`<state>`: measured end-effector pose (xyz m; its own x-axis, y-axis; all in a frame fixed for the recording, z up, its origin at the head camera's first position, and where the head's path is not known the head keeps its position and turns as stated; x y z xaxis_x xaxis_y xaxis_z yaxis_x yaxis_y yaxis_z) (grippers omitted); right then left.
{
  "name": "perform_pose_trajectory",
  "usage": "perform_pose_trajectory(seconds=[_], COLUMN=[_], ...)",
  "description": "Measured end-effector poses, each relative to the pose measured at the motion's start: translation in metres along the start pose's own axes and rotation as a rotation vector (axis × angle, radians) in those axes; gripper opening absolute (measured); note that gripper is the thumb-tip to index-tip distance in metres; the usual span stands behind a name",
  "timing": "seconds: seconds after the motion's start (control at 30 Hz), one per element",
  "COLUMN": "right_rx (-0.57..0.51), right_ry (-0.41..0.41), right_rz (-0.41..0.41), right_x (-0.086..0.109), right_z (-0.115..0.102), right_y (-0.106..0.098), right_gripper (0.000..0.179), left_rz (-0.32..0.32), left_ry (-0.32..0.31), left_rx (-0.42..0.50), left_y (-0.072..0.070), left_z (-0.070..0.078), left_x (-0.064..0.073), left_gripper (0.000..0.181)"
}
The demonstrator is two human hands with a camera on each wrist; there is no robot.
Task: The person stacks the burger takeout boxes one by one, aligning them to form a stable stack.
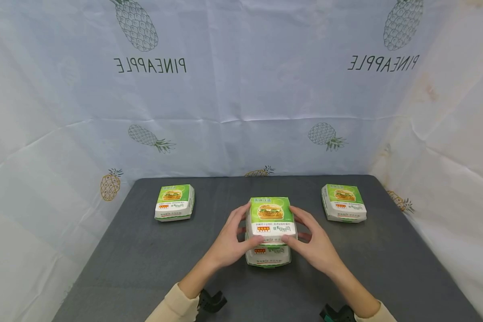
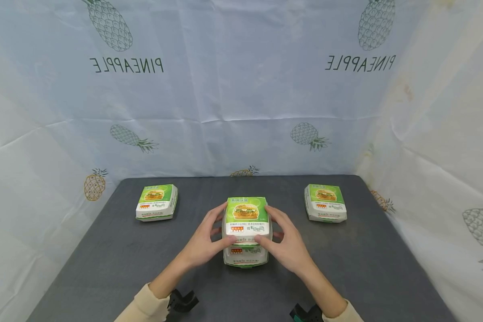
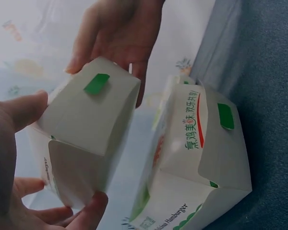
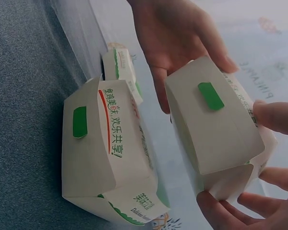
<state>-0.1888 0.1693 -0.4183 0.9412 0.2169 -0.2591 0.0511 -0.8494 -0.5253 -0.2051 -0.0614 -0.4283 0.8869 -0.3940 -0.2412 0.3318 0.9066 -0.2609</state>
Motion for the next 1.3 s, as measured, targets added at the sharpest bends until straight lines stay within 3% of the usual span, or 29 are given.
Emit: perform_pose_trajectory(seconds=[0.47, 0.87, 1.3], right_rx=[-0.066, -0.057, -0.105], right_ry=[0.016, -0.04, 0.002], right_rz=[-0.04, -0.031, -0.039], right_x=[0.004, 0.008, 0.01], right_z=[0.012, 0.015, 0.018], right_y=[0.009, 0.01, 0.019], right_gripper=[0.075, 0.073, 0.075], left_rz=[-0.008, -0.027, -0.056], left_ry=[-0.038, -0.054, -0.086], left_rx=[-0.006, 0.009, -0.009], left_y=[0.0, 0.005, 0.002], left_z=[-0.01, -0.014, -0.021], left_x=[0.009, 0.014, 0.013], left_gripper=[0.087, 0.09, 0.088])
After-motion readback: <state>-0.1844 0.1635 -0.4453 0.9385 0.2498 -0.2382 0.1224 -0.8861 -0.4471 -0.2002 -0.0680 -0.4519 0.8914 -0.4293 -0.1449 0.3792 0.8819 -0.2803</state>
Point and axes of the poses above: each hand's wrist, its own x-axis away from the middle knuckle, its own y-axis out of the palm, z = x × y, the point moved 5 cm from there along -x, towards the middle knuckle, and after that the axes turned 6 degrees about x, right-handed, at the moved point
